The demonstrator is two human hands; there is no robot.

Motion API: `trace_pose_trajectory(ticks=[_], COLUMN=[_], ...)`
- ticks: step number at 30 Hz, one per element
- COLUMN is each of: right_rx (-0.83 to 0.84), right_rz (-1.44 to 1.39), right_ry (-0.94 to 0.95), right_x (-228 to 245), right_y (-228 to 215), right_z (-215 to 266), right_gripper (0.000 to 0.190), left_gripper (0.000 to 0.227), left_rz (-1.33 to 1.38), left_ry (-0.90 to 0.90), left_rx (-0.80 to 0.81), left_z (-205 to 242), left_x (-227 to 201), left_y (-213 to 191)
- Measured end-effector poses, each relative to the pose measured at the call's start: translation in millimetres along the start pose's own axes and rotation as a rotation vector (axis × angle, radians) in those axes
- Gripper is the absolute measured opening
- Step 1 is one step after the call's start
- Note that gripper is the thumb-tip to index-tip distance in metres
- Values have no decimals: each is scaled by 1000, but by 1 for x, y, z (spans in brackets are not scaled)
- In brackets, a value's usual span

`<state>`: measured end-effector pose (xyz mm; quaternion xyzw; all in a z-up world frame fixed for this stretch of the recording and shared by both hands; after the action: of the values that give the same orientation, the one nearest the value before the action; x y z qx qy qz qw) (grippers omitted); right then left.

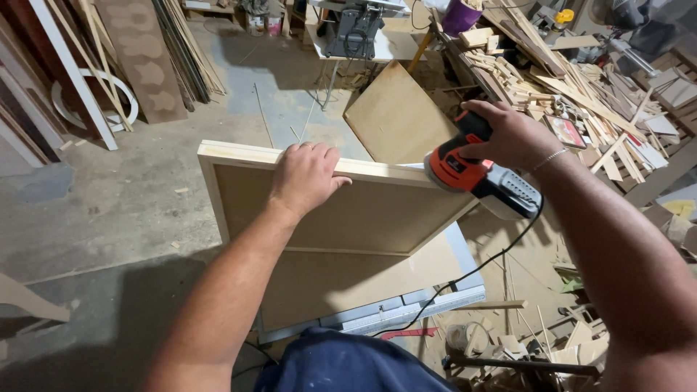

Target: Sanding the edges and surfaces of a wooden frame using an orbital sander in a workshop environment.

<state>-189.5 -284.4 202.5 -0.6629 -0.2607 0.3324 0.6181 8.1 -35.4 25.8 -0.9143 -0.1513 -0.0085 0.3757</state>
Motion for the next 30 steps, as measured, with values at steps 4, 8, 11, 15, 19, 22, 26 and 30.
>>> trace_pose_trajectory(ticks=[4,8,11,15,19,22,26,30], right_rx=[6,99,125,74,51,59,116,-18], right_rz=[6,-47,-16,26,121,-57,-1,-25], right_ry=[44,149,198,148,154,128,165,-39], right_x=[-19,-18,-30,-50,-39,-29,-5,-1], right_y=[-5,-19,-18,-11,-15,-11,-13,0], right_z=[9,21,26,21,25,22,24,9], right_gripper=[90,90,84,79,86,88,85,91], left_gripper=[52,58,56,57,57,57,56,53], left_rz=[19,-71,-20,-35,-23,-31,-55,24], left_ry=[-7,-15,-26,-23,-26,-29,-26,-19], left_rx=[19,112,130,115,89,96,89,-16], left_z=[1,-7,-7,-8,-7,-7,-4,4], left_x=[-1,-3,-1,-1,0,-1,1,0], left_y=[-1,-14,-13,-12,-9,-8,0,12])
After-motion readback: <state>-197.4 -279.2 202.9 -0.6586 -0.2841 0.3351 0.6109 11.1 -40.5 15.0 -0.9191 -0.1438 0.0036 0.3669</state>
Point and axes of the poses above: each hand's wrist, its own z-axis away from the middle knuckle, its own y-axis out of the palm, x = y × z, the point moved 5 cm from there along -z, towards the middle knuckle, and after that the axes turned 6 degrees about y, right-handed, at the moved point
